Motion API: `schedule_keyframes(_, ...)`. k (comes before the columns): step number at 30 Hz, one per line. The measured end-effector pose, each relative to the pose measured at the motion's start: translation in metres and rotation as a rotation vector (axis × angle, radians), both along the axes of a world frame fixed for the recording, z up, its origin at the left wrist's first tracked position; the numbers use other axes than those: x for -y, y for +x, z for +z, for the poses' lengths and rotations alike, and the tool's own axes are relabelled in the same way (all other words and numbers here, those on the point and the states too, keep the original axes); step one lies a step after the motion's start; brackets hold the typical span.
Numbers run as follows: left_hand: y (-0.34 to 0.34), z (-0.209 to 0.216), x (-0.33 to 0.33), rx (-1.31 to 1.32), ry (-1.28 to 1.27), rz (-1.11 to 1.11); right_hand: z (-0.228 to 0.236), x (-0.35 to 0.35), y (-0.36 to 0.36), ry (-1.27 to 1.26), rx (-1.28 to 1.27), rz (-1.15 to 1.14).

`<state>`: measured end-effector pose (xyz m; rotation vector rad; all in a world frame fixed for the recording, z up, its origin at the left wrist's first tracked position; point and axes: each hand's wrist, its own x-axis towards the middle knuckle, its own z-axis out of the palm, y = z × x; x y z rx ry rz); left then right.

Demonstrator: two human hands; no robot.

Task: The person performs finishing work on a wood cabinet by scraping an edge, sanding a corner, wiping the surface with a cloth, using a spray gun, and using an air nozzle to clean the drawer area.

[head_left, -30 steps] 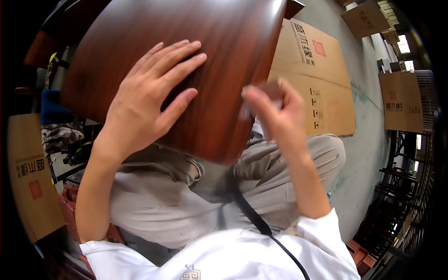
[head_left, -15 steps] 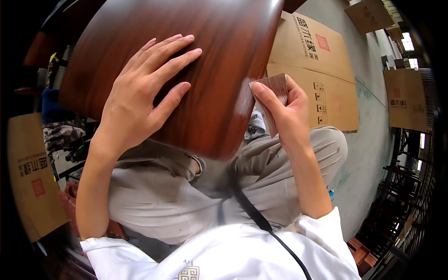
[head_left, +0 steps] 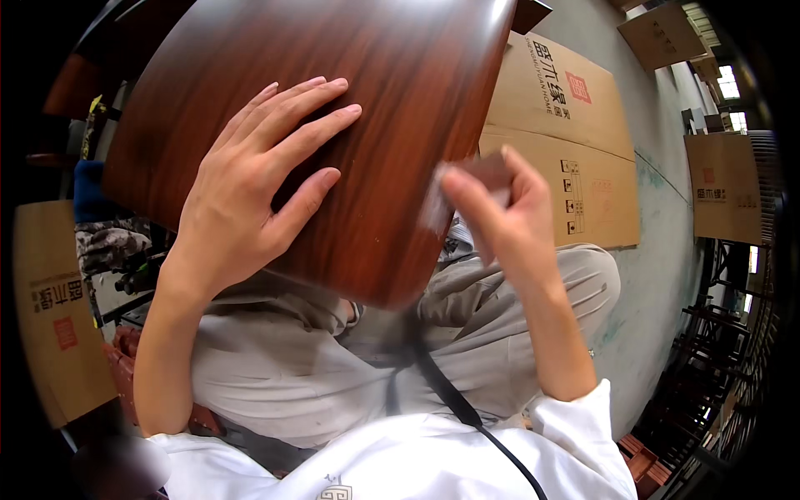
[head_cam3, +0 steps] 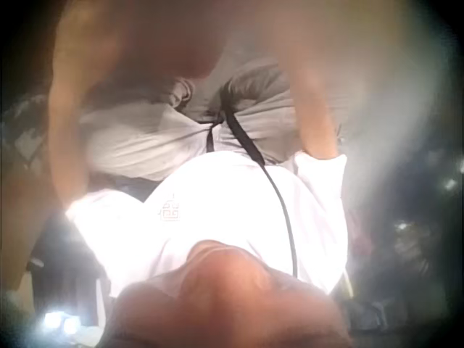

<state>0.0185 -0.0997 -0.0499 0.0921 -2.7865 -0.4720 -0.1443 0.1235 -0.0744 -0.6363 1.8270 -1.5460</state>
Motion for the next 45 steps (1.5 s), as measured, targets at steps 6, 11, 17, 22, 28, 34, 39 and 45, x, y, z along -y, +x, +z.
schedule_keyframes(6,0.0,-0.001,0.001,-0.003,-0.013,-0.002,0.022,0.016,-0.009,0.105,-0.037,0.018)
schedule_keyframes(11,0.002,-0.002,0.002,-0.001,-0.022,0.008,0.009,-0.003,-0.003,0.082,-0.043,0.095)
schedule_keyframes(17,0.004,0.002,0.003,-0.007,-0.016,0.004,-0.003,-0.001,0.015,-0.079,-0.299,0.125)
schedule_keyframes(22,0.003,-0.002,0.003,-0.004,-0.007,0.002,0.02,0.012,0.002,0.102,0.081,0.017)
schedule_keyframes(28,0.001,-0.001,0.003,-0.001,-0.01,0.0,0.015,0.005,-0.007,0.069,0.003,0.03)
schedule_keyframes(34,0.002,0.001,0.003,0.002,-0.018,-0.009,0.005,-0.008,0.0,0.021,0.038,0.049)
schedule_keyframes(39,0.0,0.001,0.002,0.007,-0.017,-0.007,-0.001,-0.013,0.004,0.013,0.016,0.042)
schedule_keyframes(45,0.0,0.001,0.002,0.018,-0.011,-0.009,0.003,-0.019,0.012,0.048,0.069,0.079)
